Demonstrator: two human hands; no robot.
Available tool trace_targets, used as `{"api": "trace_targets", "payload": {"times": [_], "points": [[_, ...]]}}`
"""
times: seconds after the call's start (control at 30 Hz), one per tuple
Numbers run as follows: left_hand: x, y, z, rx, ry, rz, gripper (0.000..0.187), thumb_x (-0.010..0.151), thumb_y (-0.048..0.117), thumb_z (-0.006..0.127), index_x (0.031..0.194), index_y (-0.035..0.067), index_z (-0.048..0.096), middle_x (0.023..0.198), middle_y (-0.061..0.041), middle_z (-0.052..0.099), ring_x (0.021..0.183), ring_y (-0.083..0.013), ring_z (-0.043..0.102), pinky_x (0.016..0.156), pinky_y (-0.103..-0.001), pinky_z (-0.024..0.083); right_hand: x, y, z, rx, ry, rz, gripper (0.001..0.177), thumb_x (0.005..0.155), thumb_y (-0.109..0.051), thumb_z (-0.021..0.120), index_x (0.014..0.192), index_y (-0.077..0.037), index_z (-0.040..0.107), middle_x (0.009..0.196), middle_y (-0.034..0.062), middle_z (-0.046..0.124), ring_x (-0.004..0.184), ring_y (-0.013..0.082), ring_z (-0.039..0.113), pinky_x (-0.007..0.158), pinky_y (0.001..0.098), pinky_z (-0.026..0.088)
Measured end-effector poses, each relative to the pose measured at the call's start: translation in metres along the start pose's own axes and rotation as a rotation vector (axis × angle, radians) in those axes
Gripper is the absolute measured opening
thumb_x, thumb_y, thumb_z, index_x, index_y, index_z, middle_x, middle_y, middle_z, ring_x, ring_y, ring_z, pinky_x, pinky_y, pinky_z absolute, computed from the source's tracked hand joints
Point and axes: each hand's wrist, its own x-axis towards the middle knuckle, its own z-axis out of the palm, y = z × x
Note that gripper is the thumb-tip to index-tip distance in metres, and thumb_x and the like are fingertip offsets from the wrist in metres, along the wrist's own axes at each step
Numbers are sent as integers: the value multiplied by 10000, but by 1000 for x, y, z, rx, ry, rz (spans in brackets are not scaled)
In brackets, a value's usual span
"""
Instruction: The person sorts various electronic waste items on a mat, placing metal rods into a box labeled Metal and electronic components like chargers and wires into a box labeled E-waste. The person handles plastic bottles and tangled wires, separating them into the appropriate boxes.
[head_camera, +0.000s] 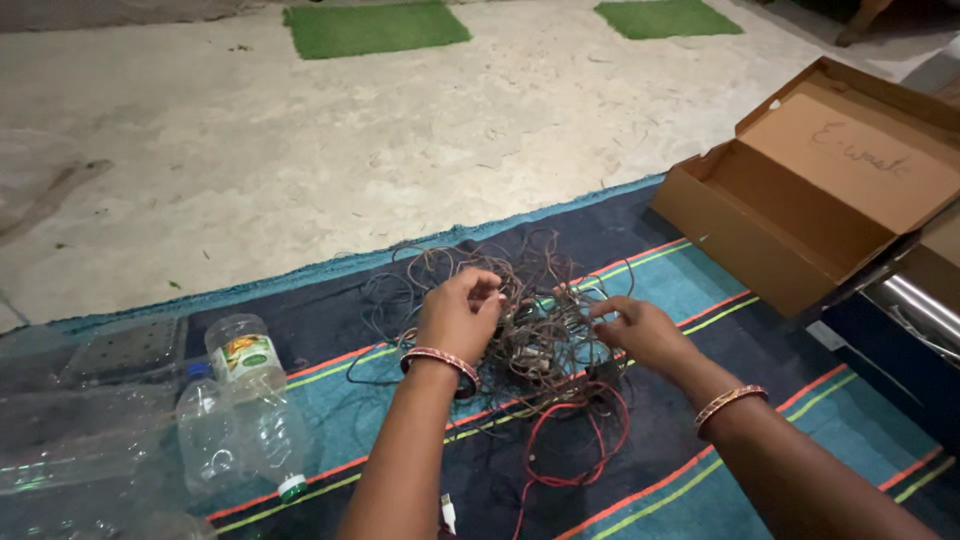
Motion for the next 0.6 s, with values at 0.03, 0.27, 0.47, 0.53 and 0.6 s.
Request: {"api": "trace_targets", "payload": {"times": [0.03, 0.27, 0.47, 0.53, 0.6], "points": [[-1, 3, -1, 4, -7, -12, 225, 819, 153, 759, 1035, 90, 752, 932, -81, 793, 818, -192, 784, 757, -325, 617, 0, 3, 0, 85, 1, 7, 271, 896, -248, 725, 1146, -143, 727, 715, 58, 701, 672, 133, 644, 628, 308, 513], [-9, 18, -1, 27, -14, -42, 239, 822, 147, 758, 1055, 93, 745, 956, -87, 789, 817, -192, 780, 751, -327, 608, -3, -17, -20, 382, 7, -176, 317, 899, -170, 737, 1194, -70, 677, 717, 0, 651, 641, 80, 557, 582, 243, 407], [0, 23, 13, -53, 0, 76, 254, 808, 133, 762, 1057, 84, 742, 944, -95, 791, 854, -201, 790, 780, -329, 618, -31, -86, -57, 465, 99, -437, 301, 930, -95, 689, 1228, -73, 656, 811, -31, 632, 742, 27, 576, 664, 205, 461], [2, 21, 16, 5, 29, 143, 290, 792, 138, 789, 1071, 79, 739, 962, -110, 778, 868, -222, 765, 788, -347, 597, -43, -102, -61, 447, 210, -435, 293, 953, -96, 694, 1242, -76, 653, 831, -46, 552, 725, 31, 485, 615, 212, 398], [4, 19, 16, 55, 52, 212, 387, 747, 147, 826, 1109, 57, 722, 991, -137, 759, 896, -263, 736, 798, -380, 571, -56, -113, -64, 473, 258, -422, 289, 963, -93, 684, 1250, -83, 648, 858, -53, 542, 708, 34, 446, 575, 213, 365]]}}
